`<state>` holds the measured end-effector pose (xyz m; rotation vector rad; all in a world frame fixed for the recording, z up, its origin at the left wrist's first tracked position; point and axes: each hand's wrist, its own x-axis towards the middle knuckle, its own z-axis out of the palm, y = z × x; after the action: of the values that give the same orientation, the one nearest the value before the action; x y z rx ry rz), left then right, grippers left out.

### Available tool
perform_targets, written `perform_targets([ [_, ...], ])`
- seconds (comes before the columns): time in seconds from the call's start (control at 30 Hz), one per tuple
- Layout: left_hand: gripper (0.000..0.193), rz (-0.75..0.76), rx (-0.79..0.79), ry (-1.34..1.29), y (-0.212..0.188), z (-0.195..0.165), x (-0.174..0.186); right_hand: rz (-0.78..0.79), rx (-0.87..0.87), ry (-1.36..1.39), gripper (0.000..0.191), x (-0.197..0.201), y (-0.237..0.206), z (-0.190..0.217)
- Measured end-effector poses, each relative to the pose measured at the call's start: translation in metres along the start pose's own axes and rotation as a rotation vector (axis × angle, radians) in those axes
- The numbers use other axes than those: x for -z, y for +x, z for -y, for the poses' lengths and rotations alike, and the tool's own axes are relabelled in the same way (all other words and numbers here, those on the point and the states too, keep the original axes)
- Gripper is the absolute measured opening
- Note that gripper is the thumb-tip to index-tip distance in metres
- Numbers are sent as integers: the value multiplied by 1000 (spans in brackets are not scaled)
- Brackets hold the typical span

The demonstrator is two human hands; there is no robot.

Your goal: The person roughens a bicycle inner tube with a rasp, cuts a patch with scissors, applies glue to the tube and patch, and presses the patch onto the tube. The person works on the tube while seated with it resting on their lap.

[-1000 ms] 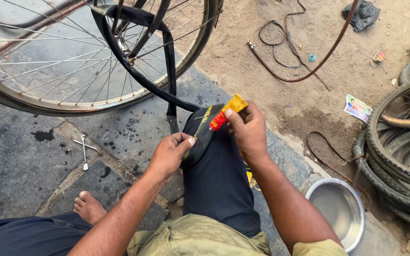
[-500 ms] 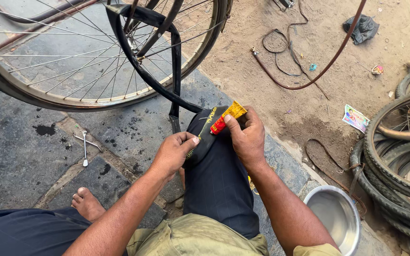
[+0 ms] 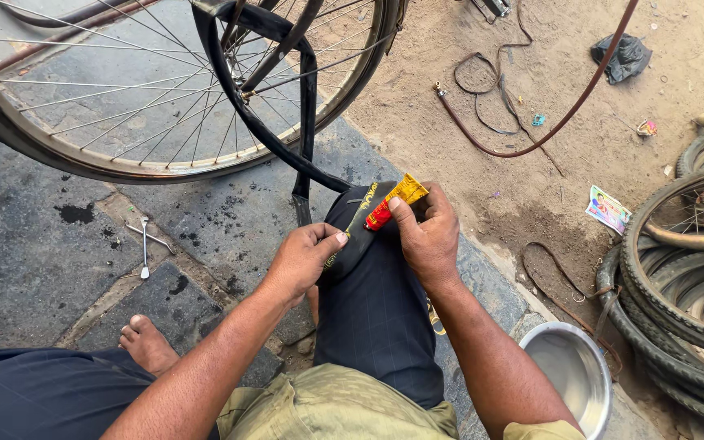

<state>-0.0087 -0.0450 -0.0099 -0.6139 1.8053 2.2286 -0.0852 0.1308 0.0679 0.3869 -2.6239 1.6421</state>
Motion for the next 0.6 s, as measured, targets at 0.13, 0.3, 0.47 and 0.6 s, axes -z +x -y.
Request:
perform_targets([
  [0.13,23,-2,4,3,-1,-2,0,-7,33,-85,27,1,-4,4],
  [0.3,24,1,22,39,-7,-10,-2,-8,67,-184,26,2,-8,16],
  [0.47,25,-8,59,103,-11,-13,-2,-4,146,-245,22,2,-12,24],
  [0.6,26,-14,59,116,-6,-2,0,31,357,-326,19,2,-14,24],
])
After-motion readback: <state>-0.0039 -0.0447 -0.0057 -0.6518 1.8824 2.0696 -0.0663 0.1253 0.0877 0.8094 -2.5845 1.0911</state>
